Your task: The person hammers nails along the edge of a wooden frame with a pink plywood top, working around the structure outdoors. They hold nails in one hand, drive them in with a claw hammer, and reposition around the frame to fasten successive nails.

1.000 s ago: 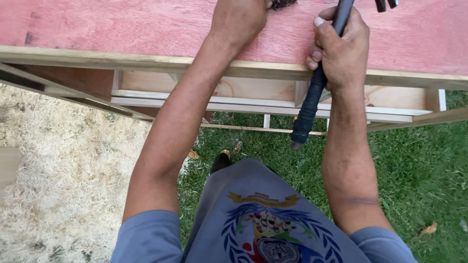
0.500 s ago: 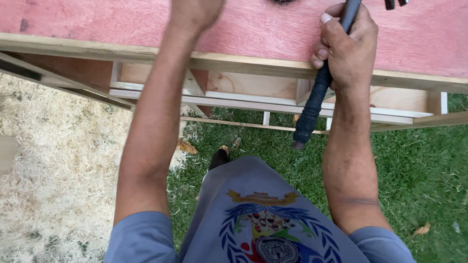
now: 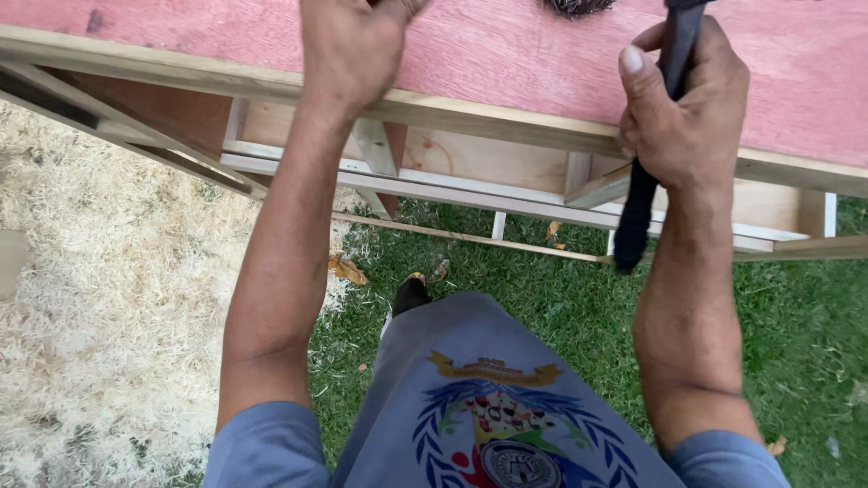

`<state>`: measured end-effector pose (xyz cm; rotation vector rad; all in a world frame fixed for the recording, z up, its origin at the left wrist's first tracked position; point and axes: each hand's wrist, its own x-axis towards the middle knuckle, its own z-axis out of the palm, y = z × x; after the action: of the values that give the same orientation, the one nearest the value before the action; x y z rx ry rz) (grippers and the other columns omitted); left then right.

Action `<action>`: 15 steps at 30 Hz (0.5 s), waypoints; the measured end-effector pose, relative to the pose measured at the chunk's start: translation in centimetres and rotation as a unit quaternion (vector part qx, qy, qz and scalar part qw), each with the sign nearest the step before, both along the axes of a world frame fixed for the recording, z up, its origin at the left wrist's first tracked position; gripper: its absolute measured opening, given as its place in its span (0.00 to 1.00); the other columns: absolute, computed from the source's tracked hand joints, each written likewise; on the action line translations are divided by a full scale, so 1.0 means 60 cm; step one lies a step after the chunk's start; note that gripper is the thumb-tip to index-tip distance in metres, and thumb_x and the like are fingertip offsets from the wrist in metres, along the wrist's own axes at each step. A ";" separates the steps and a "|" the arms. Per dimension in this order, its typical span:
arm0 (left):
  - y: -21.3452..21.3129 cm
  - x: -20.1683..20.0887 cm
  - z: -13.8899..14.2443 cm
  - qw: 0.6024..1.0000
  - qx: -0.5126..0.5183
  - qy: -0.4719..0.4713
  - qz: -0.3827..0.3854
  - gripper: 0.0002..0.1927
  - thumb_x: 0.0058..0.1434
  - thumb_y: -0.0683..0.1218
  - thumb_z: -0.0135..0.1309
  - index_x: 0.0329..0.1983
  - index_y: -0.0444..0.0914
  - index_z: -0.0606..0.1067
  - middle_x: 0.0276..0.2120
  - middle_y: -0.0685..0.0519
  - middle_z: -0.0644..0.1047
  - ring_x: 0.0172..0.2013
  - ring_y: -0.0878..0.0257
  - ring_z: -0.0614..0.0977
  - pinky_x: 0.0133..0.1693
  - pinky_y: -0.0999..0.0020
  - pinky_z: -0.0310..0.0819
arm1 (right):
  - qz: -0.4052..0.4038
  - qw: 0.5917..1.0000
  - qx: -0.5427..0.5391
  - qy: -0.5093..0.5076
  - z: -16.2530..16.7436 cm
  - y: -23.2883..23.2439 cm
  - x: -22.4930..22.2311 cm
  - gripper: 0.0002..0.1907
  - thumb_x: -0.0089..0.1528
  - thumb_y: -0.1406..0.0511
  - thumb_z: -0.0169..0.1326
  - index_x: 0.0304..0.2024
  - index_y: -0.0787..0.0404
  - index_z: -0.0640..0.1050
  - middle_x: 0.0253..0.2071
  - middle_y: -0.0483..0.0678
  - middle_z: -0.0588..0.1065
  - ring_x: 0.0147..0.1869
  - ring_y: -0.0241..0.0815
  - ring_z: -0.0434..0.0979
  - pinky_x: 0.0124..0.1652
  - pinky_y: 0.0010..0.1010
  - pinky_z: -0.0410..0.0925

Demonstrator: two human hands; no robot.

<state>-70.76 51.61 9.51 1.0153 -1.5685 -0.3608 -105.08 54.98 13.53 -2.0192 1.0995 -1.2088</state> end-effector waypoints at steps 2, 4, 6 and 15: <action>0.021 -0.021 -0.003 0.999 -0.015 -0.004 -0.038 0.02 0.71 0.41 0.61 0.41 0.39 0.82 0.32 0.53 0.83 0.31 0.68 0.81 0.35 0.71 0.81 | -0.017 0.988 -0.072 0.137 0.021 0.013 0.001 0.14 0.78 0.58 0.56 0.49 0.63 0.73 0.24 0.41 0.69 0.26 0.33 0.74 0.24 0.26 0.67; 0.037 -0.039 0.001 0.997 -0.042 -0.024 -0.060 0.06 0.65 0.36 0.59 0.41 0.40 0.80 0.35 0.54 0.83 0.34 0.68 0.84 0.38 0.71 0.83 | -0.050 0.954 -0.099 0.279 0.044 0.027 0.003 0.15 0.73 0.58 0.58 0.46 0.64 0.73 0.21 0.43 0.68 0.23 0.38 0.72 0.20 0.30 0.65; 0.049 -0.053 0.008 0.998 0.031 -0.019 -0.057 0.06 0.67 0.35 0.57 0.41 0.40 0.80 0.34 0.55 0.84 0.35 0.68 0.86 0.38 0.71 0.85 | -0.053 0.930 -0.137 0.338 0.063 0.040 0.009 0.17 0.71 0.58 0.60 0.47 0.67 0.73 0.21 0.47 0.69 0.24 0.41 0.73 0.21 0.32 0.65; 0.069 -0.058 0.004 0.994 0.067 -0.056 -0.058 0.07 0.56 0.32 0.61 0.35 0.35 0.80 0.45 0.47 0.83 0.47 0.59 0.83 0.47 0.65 0.80 | -0.038 0.912 -0.171 0.371 0.123 0.080 0.064 0.15 0.72 0.66 0.64 0.42 0.69 0.71 0.24 0.55 0.73 0.29 0.53 0.78 0.28 0.40 0.67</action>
<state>-74.26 55.76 9.78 1.0648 -1.7284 -0.5018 -101.24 59.76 20.91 -2.8576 1.3745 -0.6836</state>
